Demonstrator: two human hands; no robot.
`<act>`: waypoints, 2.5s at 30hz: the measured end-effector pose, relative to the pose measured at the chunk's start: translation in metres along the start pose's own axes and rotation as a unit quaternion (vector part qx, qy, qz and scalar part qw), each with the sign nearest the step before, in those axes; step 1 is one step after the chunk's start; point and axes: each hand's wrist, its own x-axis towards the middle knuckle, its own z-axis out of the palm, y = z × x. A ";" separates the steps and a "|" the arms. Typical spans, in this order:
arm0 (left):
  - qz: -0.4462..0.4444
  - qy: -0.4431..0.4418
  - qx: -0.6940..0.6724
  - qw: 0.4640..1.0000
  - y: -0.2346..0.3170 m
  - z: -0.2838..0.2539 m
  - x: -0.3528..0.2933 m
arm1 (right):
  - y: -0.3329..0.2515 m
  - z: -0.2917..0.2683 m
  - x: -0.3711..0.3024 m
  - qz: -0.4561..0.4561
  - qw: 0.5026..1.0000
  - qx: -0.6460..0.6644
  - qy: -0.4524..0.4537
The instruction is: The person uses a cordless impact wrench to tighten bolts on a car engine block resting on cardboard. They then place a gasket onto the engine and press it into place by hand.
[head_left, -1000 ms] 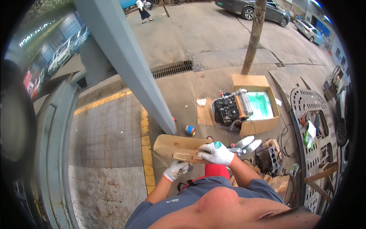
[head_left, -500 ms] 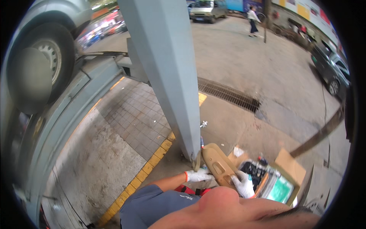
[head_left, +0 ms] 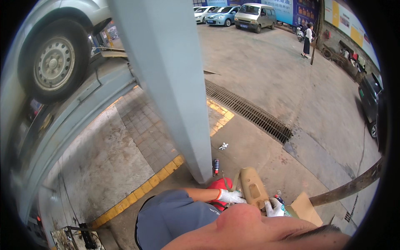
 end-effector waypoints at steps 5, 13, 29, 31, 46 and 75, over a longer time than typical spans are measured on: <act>0.010 -0.083 0.030 0.996 0.048 -0.026 0.088 | 0.038 -0.053 0.033 0.071 0.989 -0.092 0.086; -0.013 -0.208 -0.145 0.967 0.082 -0.101 0.256 | 0.018 -0.110 0.122 0.068 0.911 -0.059 0.403; 0.128 -0.141 -0.079 0.978 0.158 -0.012 0.309 | 0.117 0.007 0.166 -0.085 0.498 0.741 0.443; 0.299 -0.039 0.055 0.952 0.145 0.012 0.299 | 0.082 -0.003 0.159 -0.044 0.477 0.733 0.483; 0.373 -0.062 0.198 0.904 0.059 0.123 0.178 | 0.164 0.109 -0.016 -0.138 0.497 0.748 0.417; 0.412 -0.116 0.233 0.873 0.014 0.157 0.221 | 0.262 0.130 -0.057 -0.096 0.508 0.725 0.455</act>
